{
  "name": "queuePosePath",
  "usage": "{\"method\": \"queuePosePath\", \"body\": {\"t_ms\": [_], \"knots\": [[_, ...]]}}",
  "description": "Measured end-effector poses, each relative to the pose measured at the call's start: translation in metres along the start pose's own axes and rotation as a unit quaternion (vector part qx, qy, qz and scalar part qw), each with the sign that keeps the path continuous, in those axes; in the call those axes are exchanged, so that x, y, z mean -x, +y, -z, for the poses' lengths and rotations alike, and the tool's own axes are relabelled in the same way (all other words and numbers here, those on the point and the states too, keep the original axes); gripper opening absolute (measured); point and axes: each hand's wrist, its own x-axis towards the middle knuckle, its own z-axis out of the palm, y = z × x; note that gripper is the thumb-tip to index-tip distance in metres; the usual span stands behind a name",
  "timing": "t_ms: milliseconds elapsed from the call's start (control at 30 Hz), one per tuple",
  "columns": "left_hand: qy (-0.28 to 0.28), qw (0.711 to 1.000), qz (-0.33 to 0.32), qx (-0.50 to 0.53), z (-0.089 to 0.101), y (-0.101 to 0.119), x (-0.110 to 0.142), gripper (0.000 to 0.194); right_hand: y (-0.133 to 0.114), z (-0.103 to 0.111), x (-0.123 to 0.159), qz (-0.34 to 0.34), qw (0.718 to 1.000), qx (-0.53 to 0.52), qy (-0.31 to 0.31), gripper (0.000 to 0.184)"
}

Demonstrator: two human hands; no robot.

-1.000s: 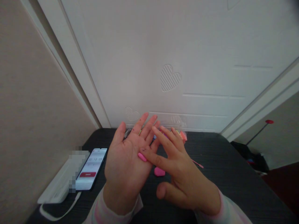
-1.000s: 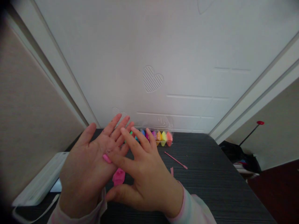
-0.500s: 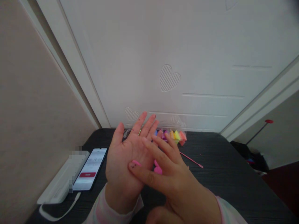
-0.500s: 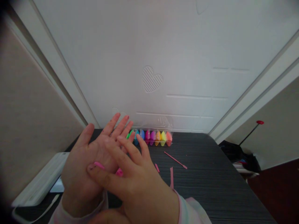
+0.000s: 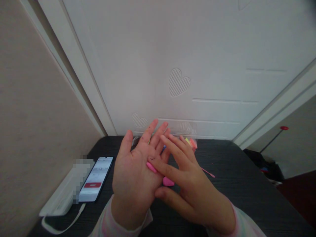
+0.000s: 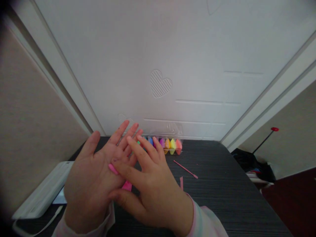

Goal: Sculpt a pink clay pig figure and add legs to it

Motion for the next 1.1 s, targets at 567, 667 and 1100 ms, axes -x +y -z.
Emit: {"method": "queuePosePath", "body": {"t_ms": [567, 667, 1100], "knots": [[-0.01, 0.983, -0.112, -0.143, -0.003, -0.016, 0.008, 0.036, 0.004, 0.005, 0.003, -0.079, 0.968, -0.134, 0.197, 0.017], [-0.021, 0.943, -0.162, -0.289, 0.004, -0.015, 0.006, 0.021, 0.007, 0.01, 0.007, -0.092, 0.953, -0.152, 0.247, 0.022], [-0.081, 0.909, -0.08, -0.401, 0.001, -0.016, 0.01, 0.012, 0.012, 0.014, 0.007, -0.043, 0.95, -0.166, 0.261, 0.022]]}}
